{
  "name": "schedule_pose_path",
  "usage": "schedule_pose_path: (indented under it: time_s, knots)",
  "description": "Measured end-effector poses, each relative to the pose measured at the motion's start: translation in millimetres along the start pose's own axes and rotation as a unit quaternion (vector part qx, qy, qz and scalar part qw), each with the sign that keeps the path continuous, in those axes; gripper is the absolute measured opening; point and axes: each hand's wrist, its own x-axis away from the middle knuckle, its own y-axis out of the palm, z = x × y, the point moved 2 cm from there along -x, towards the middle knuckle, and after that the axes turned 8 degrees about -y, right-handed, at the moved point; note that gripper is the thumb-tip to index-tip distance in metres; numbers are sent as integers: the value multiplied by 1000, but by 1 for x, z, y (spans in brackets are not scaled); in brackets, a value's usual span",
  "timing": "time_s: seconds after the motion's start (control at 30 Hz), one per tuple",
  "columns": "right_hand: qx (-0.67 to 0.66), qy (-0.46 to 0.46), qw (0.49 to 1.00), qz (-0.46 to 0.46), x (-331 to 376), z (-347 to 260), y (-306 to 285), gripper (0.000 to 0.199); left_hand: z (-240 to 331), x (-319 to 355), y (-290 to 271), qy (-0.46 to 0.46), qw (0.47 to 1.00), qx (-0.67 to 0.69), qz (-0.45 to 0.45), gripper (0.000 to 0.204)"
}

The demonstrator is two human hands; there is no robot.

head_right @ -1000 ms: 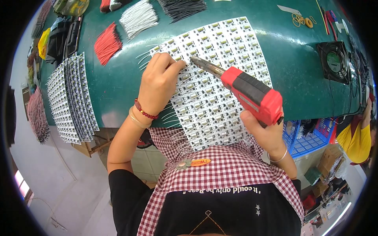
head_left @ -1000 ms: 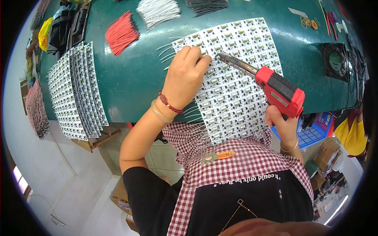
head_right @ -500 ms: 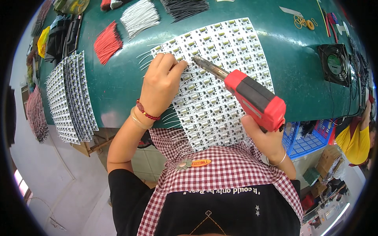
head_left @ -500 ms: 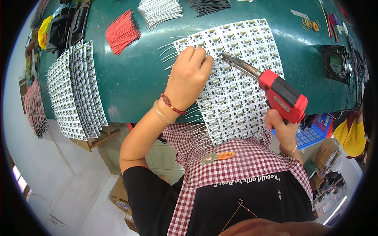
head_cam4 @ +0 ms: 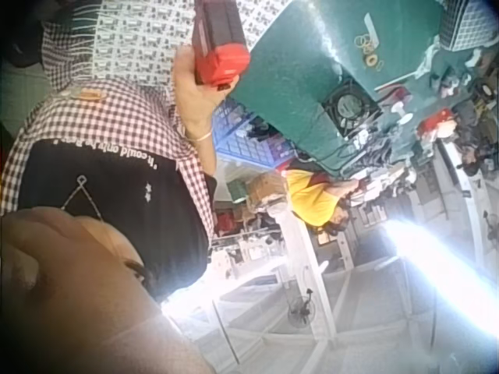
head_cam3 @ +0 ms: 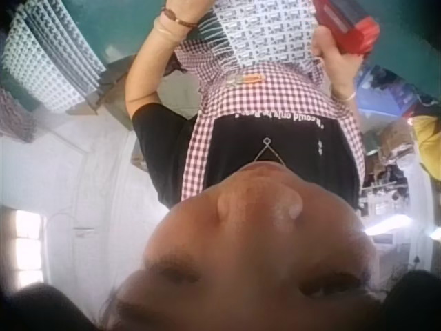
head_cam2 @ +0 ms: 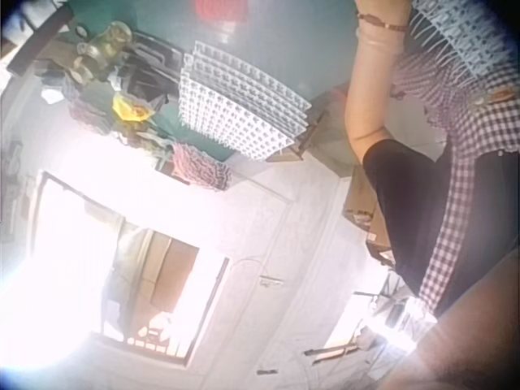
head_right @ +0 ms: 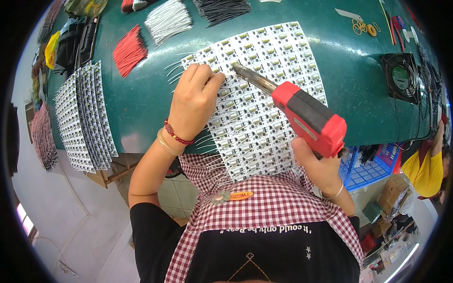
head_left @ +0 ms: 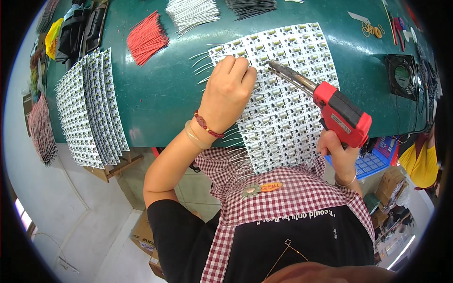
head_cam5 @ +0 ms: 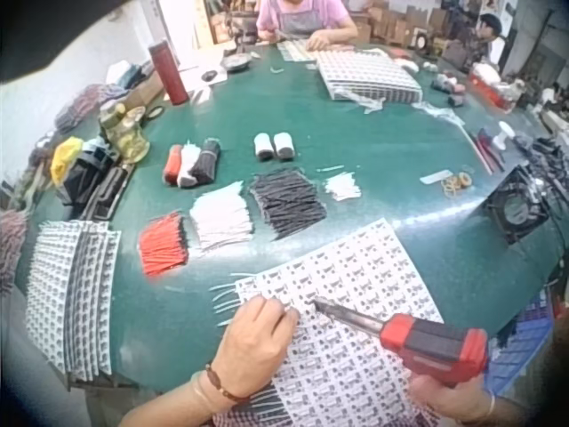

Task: The person uses a soldering iron to attach white wires to a large LED panel on a green workbench. They repeatedly pick up wires, position them on the panel, and apply the soldering iron to secure the connections. The task is performed in a workshop environment with other workers visible in the background.

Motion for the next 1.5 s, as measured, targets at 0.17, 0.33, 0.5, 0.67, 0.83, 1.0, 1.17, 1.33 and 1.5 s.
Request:
schedule_pose_path:
  time_s: [0.17,0.33,0.5,0.67,0.83,1.0,1.17,1.33,1.5]
  knots:
    - [-20,5,1000,20,-4,-9,4,15,0,0,0,2,1000,-3,4,21]
    - [-43,4,999,27,-8,-12,3,15,1,0,-8,-8,1000,-21,-19,24]
    - [-61,-37,997,-2,-15,-11,-6,18,-1,-1,-22,-17,1000,-3,8,23]
    - [-37,-33,999,-19,-26,-3,-7,25,-3,-5,-10,-7,1000,7,11,23]
    - [-27,-8,999,-27,-32,-5,-2,29,-7,-1,-1,-11,1000,5,-1,22]
    - [-30,-8,999,-34,-33,-6,1,25,-5,-1,1,-16,1000,5,6,20]
    - [7,-6,999,-42,-35,-8,3,21,-4,0,2,-19,1000,9,6,18]
    - [10,-26,1000,-15,-30,-7,0,23,-3,-1,1,-16,1000,8,15,18]
    - [17,-34,999,-10,-28,-5,-2,28,-3,-1,1,-17,1000,4,13,19]
